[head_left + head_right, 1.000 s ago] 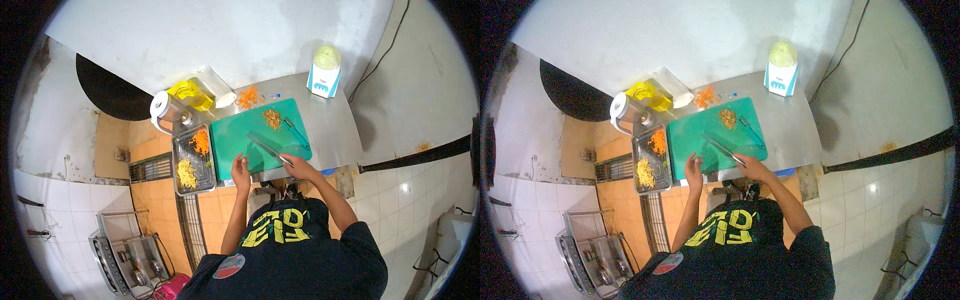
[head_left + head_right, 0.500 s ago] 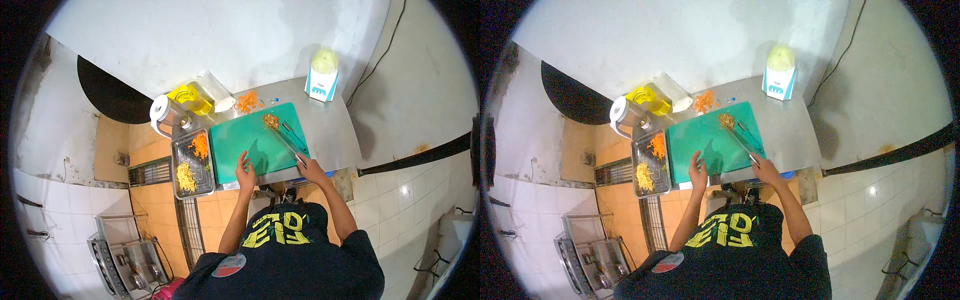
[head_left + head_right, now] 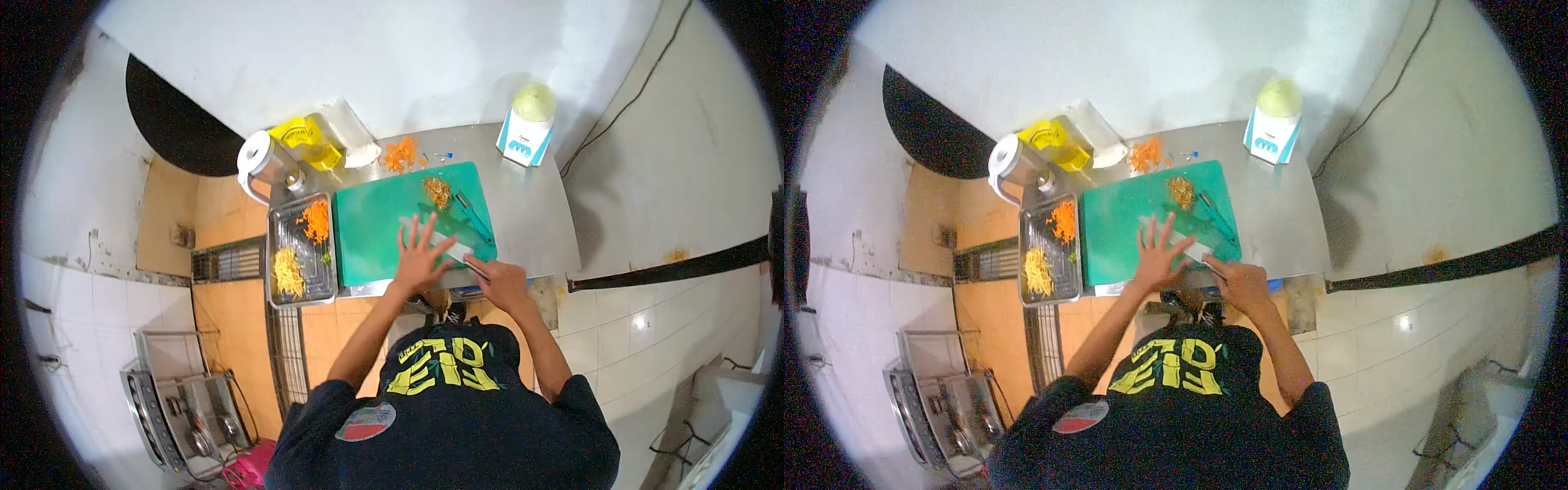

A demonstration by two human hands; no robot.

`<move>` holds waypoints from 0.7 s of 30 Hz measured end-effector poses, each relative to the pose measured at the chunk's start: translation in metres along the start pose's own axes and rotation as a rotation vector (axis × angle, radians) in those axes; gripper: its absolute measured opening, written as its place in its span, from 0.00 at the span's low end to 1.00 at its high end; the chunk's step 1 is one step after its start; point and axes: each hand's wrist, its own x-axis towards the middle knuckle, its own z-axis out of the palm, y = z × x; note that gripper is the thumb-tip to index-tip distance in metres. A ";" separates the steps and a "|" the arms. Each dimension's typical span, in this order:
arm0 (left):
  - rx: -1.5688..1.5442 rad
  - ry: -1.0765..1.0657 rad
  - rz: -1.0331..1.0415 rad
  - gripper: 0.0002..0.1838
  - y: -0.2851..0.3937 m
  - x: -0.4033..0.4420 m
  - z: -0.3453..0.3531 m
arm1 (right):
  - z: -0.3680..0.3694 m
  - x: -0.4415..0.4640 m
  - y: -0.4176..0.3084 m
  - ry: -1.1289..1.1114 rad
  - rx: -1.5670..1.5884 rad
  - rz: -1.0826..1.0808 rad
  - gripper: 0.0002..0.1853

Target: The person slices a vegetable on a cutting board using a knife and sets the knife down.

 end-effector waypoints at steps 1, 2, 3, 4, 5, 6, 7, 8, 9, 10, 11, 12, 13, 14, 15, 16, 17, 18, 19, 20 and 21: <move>0.015 -0.039 -0.001 0.29 -0.014 0.005 -0.001 | -0.007 -0.002 0.000 0.035 -0.019 -0.040 0.25; 0.011 -0.026 -0.153 0.28 -0.031 0.009 0.002 | -0.015 -0.007 0.000 -0.007 -0.054 -0.006 0.25; 0.007 -0.016 -0.300 0.28 -0.050 0.008 0.008 | -0.024 -0.014 0.003 -0.046 -0.088 0.034 0.25; 0.033 0.047 -0.383 0.26 -0.067 0.005 0.014 | -0.030 -0.021 0.007 -0.080 -0.124 0.077 0.25; 0.057 0.111 -0.463 0.24 -0.081 0.003 0.016 | -0.027 -0.027 0.013 -0.050 -0.083 0.116 0.26; -0.033 0.102 -0.463 0.23 -0.090 -0.001 0.012 | -0.020 -0.034 0.020 -0.020 -0.043 0.155 0.26; -0.122 0.091 -0.466 0.22 -0.098 -0.007 0.007 | -0.013 -0.039 0.025 0.007 -0.001 0.192 0.27; -0.208 0.080 -0.471 0.20 -0.100 -0.014 0.006 | -0.004 -0.041 0.029 0.049 0.059 0.178 0.27; -0.280 -0.015 -0.538 0.19 -0.093 -0.019 0.000 | 0.006 -0.042 0.029 0.090 0.123 0.164 0.28; -0.351 -0.113 -0.604 0.18 -0.081 -0.023 -0.013 | 0.011 -0.041 0.024 0.131 0.188 0.154 0.29; -0.423 -0.211 -0.667 0.18 -0.072 -0.027 -0.019 | 0.017 -0.038 0.019 0.085 0.181 0.200 0.28; -0.459 -0.158 -0.683 0.17 -0.067 -0.035 -0.011 | 0.022 -0.030 0.010 0.039 0.175 0.246 0.28; -0.493 -0.106 -0.700 0.17 -0.061 -0.045 0.000 | 0.026 -0.023 0.001 -0.009 0.169 0.292 0.28; -0.525 -0.053 -0.718 0.16 -0.054 -0.055 0.010 | 0.034 -0.016 -0.002 -0.009 0.180 0.278 0.28; -0.619 0.065 -0.725 0.15 -0.043 -0.062 0.015 | 0.045 -0.007 -0.003 -0.010 0.191 0.263 0.28; -0.710 0.189 -0.730 0.14 -0.030 -0.066 0.019 | 0.049 0.004 -0.006 -0.012 0.201 0.245 0.28; -0.798 0.317 -0.732 0.13 -0.019 -0.069 0.021 | 0.052 0.015 -0.009 -0.018 0.184 0.238 0.28; -0.796 0.346 -0.744 0.12 -0.008 -0.071 0.010 | 0.052 0.027 -0.014 -0.025 0.168 0.231 0.28; -0.756 0.286 -0.735 0.13 -0.007 -0.077 0.007 | 0.052 0.038 -0.016 -0.032 0.153 0.224 0.28; -0.714 0.225 -0.725 0.13 -0.009 -0.083 0.004 | 0.056 0.049 -0.016 -0.007 0.198 0.192 0.28; -0.673 0.164 -0.713 0.14 -0.011 -0.090 0.001 | 0.060 0.059 -0.015 0.019 0.244 0.161 0.27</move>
